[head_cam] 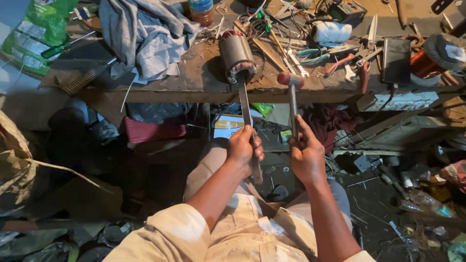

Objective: The person holds a cylindrical motor rotor and repeatedly taps its end with a hammer while inserting a metal bar into the rotor's center. The person rotates the rotor and continues hammering the bar to adjust or seat internal components.

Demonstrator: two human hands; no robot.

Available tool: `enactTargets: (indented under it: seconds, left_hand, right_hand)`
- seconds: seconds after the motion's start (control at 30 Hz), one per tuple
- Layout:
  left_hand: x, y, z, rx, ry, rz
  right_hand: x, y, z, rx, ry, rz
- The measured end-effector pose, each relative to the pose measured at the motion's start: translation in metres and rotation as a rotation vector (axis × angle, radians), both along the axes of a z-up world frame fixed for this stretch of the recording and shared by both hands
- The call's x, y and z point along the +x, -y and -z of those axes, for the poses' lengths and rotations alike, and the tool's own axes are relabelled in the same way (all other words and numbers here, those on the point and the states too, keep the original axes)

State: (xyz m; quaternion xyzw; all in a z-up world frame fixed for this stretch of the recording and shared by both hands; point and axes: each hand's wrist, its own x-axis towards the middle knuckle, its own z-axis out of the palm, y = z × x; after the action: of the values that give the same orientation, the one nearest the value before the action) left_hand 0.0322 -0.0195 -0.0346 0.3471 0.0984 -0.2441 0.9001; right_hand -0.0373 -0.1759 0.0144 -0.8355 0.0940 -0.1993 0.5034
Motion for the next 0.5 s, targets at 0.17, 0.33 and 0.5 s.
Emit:
enactTargets:
  seconds: [0.17, 0.33, 0.5]
  left_hand:
    - [0.002, 0.024, -0.011, -0.008, -0.066, -0.088]
    - [0.001, 0.034, -0.015, 0.002, -0.132, -0.123]
    - [-0.004, 0.029, -0.013, -0.035, -0.129, -0.109]
  right_hand:
    - [0.0, 0.008, -0.004, 0.001, 0.019, -0.047]
    - [0.003, 0.013, -0.001, 0.03, 0.135, -0.147]
    - [0.013, 0.012, -0.008, -0.247, -0.006, -0.301]
